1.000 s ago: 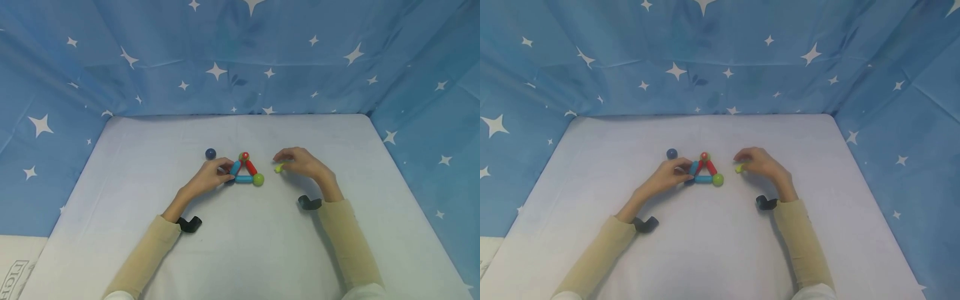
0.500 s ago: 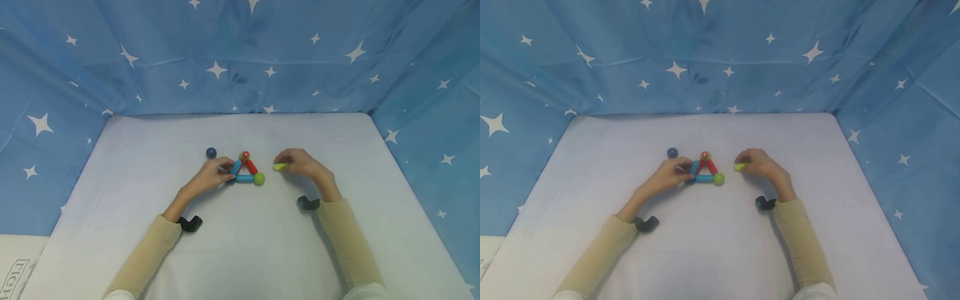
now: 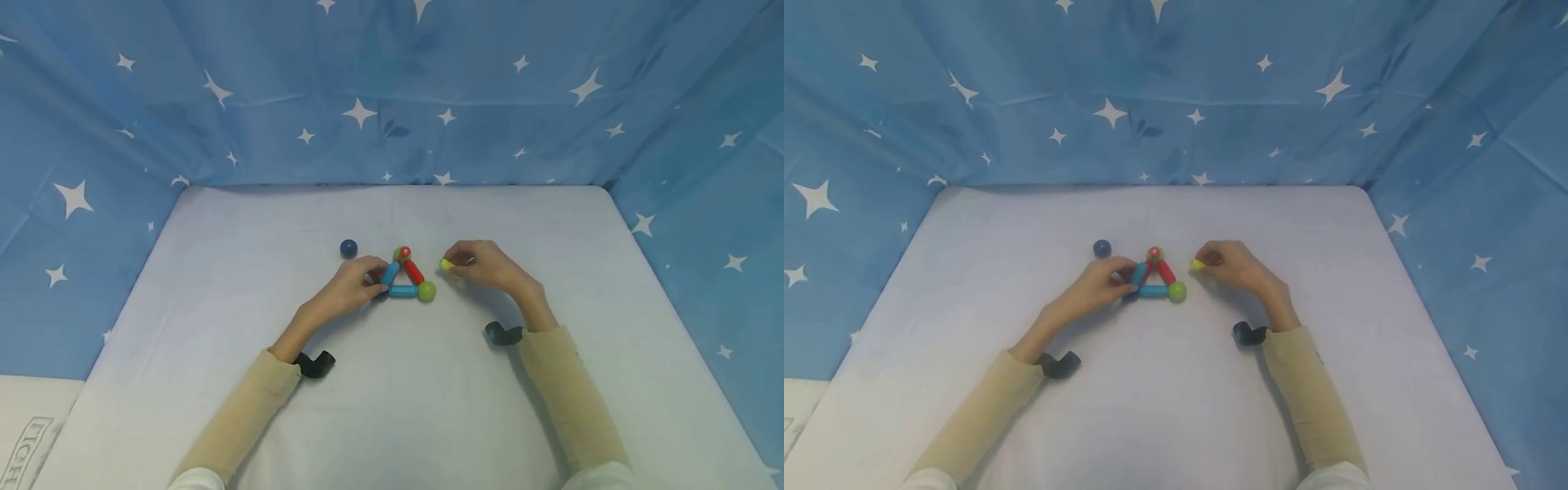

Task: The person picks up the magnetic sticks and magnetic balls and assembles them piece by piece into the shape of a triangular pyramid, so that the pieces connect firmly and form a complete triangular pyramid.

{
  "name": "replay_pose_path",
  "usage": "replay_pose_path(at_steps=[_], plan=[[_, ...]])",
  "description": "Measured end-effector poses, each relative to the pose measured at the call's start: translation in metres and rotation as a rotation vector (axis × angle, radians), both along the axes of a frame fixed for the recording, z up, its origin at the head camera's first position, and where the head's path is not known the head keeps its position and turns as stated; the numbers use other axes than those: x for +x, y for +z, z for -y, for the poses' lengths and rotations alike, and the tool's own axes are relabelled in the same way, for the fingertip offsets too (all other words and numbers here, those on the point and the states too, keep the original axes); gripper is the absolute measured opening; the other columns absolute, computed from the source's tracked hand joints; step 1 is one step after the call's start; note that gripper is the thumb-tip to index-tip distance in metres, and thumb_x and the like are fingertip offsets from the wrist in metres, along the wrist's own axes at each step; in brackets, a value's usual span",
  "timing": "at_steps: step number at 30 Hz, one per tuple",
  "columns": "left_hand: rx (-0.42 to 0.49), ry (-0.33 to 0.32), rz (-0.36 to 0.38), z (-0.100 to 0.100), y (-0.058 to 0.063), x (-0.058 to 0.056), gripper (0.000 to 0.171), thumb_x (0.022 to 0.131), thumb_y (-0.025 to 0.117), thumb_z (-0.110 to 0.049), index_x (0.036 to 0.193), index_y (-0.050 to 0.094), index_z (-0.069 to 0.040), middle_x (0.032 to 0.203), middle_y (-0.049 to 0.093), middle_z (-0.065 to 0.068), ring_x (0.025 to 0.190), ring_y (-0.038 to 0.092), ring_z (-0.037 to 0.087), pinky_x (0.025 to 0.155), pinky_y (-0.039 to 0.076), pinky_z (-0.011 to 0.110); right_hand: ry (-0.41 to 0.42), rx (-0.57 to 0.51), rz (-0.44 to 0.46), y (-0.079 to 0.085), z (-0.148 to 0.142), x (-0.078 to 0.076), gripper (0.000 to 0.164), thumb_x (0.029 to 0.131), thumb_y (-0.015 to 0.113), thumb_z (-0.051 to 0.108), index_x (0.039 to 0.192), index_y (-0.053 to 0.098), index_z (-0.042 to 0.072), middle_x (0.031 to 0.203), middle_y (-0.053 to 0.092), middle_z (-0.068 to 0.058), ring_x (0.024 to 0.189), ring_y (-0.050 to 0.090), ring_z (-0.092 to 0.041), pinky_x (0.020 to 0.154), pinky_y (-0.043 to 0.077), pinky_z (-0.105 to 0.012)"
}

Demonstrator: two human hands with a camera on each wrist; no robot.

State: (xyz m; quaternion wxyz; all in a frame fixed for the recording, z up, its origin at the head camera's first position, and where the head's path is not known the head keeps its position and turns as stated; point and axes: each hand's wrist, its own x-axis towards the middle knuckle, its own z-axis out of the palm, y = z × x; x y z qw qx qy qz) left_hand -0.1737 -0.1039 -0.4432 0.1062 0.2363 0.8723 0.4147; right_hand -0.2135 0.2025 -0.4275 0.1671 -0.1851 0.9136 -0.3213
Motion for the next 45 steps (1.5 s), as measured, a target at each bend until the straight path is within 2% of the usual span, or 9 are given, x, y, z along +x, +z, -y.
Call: replay_pose_path(at_steps=[13, 20, 25, 45], plan=[[-0.023, 0.01, 0.0, 0.0, 0.002, 0.0, 0.034, 0.093, 0.075, -0.004, 0.126, 0.067, -0.001, 0.113, 0.072, 0.01, 0.105, 0.068, 0.022, 0.089, 0.058, 0.036, 0.02, -0.179, -0.029, 0.01, 0.02, 0.009, 0.023, 0.093, 0.074, 0.009, 0.115, 0.068, 0.005, 0.11, 0.072, -0.01, 0.106, 0.068, -0.026, 0.101, 0.056, -0.048], [-0.015, 0.008, 0.002, 0.001, 0.002, 0.001, 0.033, 0.093, 0.075, -0.004, 0.125, 0.067, 0.0, 0.112, 0.072, 0.011, 0.104, 0.068, 0.023, 0.089, 0.058, 0.036, 0.049, -0.228, -0.019, 0.009, 0.032, 0.014, 0.024, 0.093, 0.075, 0.011, 0.115, 0.068, 0.007, 0.11, 0.072, -0.008, 0.106, 0.069, -0.024, 0.096, 0.057, -0.045], [-0.012, 0.011, 0.01, 0.001, 0.001, 0.0, 0.032, 0.093, 0.074, -0.005, 0.124, 0.067, -0.001, 0.111, 0.072, 0.01, 0.103, 0.068, 0.023, 0.088, 0.058, 0.036, 0.082, -0.242, -0.014, 0.01, 0.038, 0.019, 0.022, 0.094, 0.074, 0.009, 0.115, 0.067, 0.005, 0.113, 0.071, -0.011, 0.109, 0.069, -0.027, 0.096, 0.057, -0.047], [-0.015, 0.015, 0.006, 0.001, 0.0, 0.0, 0.034, 0.093, 0.075, -0.005, 0.126, 0.067, -0.001, 0.112, 0.072, 0.01, 0.104, 0.068, 0.023, 0.089, 0.058, 0.036, 0.113, -0.227, -0.051, 0.003, 0.045, 0.022, 0.022, 0.096, 0.07, 0.005, 0.118, 0.067, 0.007, 0.115, 0.072, -0.008, 0.11, 0.069, -0.026, 0.094, 0.059, -0.043]])
